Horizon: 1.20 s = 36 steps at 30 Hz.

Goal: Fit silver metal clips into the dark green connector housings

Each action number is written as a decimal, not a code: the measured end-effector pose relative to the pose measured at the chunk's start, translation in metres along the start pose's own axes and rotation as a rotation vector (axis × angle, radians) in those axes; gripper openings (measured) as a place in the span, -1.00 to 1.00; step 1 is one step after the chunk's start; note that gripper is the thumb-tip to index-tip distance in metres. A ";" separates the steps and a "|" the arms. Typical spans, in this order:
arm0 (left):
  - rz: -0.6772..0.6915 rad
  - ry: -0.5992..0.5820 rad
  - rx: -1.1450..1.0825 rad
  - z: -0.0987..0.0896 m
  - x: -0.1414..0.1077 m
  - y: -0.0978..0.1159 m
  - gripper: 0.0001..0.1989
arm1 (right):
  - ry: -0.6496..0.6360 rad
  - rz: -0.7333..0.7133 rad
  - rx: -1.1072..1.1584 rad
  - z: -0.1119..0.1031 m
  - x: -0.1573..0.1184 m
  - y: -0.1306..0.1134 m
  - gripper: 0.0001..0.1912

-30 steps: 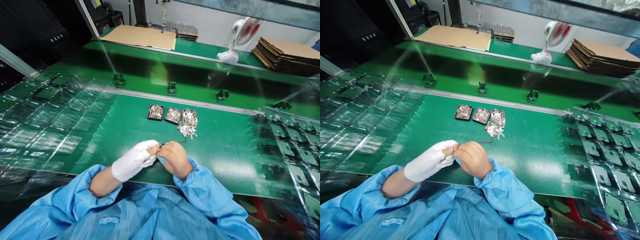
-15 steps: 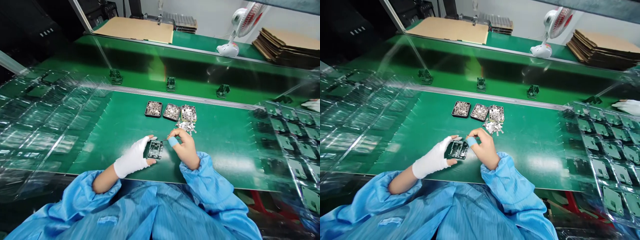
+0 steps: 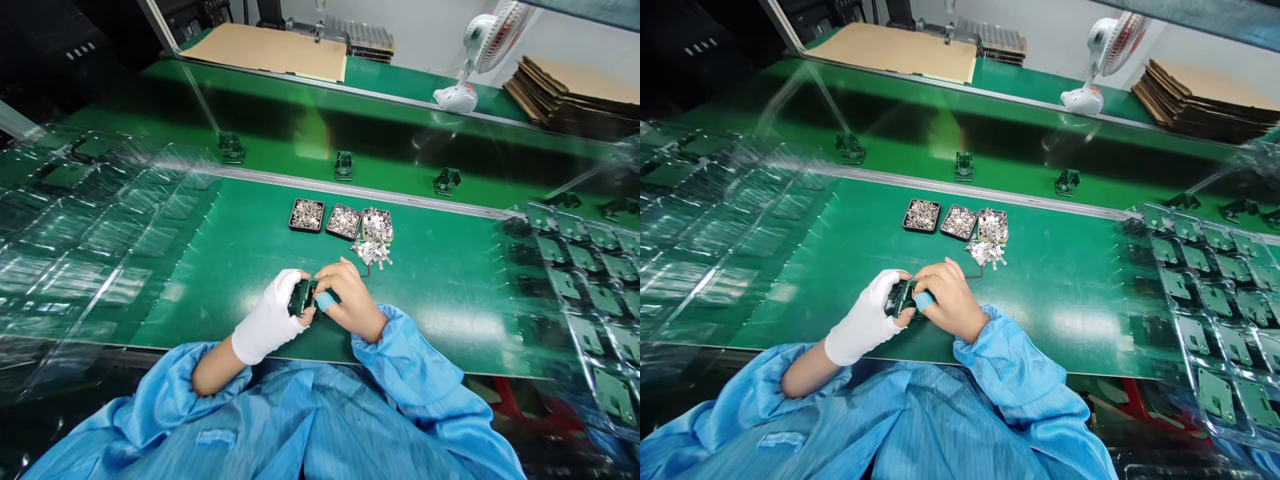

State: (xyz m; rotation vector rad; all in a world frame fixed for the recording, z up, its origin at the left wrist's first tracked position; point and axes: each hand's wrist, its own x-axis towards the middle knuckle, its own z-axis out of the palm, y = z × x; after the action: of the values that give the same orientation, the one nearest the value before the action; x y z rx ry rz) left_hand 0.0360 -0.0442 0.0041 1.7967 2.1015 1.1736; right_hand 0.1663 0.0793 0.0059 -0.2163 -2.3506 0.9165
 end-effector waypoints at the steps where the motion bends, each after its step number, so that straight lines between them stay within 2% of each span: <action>1: 0.000 0.000 0.002 0.000 0.000 0.001 -0.64 | 0.001 0.001 -0.006 0.000 0.000 0.000 -0.92; 12: 0.053 -0.006 0.064 0.000 -0.001 0.000 -0.63 | 0.000 -0.004 -0.045 0.000 -0.001 -0.002 -0.90; 19: 0.115 0.023 0.165 0.003 -0.003 -0.003 -0.62 | -0.021 0.091 -0.014 0.000 -0.001 -0.003 -0.91; 26: -0.001 -0.063 0.004 -0.001 0.001 0.003 -0.63 | 0.002 0.122 0.043 0.002 0.001 0.000 -0.90; 32: 0.092 0.029 0.156 0.003 0.007 0.000 -0.67 | 0.075 0.127 0.079 0.007 0.000 0.002 -0.96; 36: 0.129 0.004 0.238 0.000 0.014 -0.002 -0.74 | 0.076 0.116 0.077 0.009 -0.002 0.001 -0.96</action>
State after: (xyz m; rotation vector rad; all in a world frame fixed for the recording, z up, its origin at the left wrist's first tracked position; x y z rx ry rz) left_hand 0.0303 -0.0322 0.0081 2.0601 2.2393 0.9885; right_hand 0.1622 0.0743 -0.0004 -0.3536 -2.2478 1.0338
